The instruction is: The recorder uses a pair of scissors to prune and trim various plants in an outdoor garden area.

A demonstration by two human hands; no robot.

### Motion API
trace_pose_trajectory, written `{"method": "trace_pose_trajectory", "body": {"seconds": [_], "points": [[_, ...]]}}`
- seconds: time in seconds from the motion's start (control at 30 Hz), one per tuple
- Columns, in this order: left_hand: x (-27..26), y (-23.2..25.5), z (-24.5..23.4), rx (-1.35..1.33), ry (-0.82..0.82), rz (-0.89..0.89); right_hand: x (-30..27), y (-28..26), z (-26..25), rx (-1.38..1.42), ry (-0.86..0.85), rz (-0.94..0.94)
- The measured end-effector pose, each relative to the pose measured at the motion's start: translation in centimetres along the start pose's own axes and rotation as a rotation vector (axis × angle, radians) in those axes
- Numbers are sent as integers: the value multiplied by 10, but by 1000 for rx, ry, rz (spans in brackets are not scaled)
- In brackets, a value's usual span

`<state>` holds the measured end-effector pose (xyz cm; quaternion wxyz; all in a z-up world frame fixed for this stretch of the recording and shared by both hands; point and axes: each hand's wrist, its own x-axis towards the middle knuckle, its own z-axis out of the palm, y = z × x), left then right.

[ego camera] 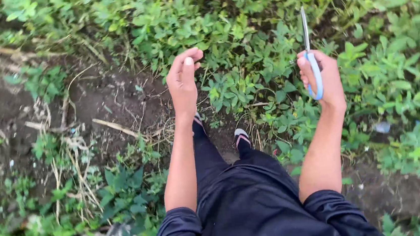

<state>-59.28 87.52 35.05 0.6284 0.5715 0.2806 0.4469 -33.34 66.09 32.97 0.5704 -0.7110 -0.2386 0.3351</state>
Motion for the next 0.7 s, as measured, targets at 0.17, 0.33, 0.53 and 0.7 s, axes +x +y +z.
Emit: {"method": "trace_pose_trajectory", "body": {"seconds": [0.17, 0.33, 0.53, 0.7], "points": [[79, -49, 3, 7, -217, -64, 18, 17, 23, 31, 148, 45], [159, -90, -3, 34, -423, -126, 32, 13, 67, -51, 312, 187], [213, -141, -17, 26, -546, -239, 49, 40, 104, -23, 379, 303], [238, -189, -8, 94, -598, -302, 97, 89, 99, 116, 259, 360]]}}
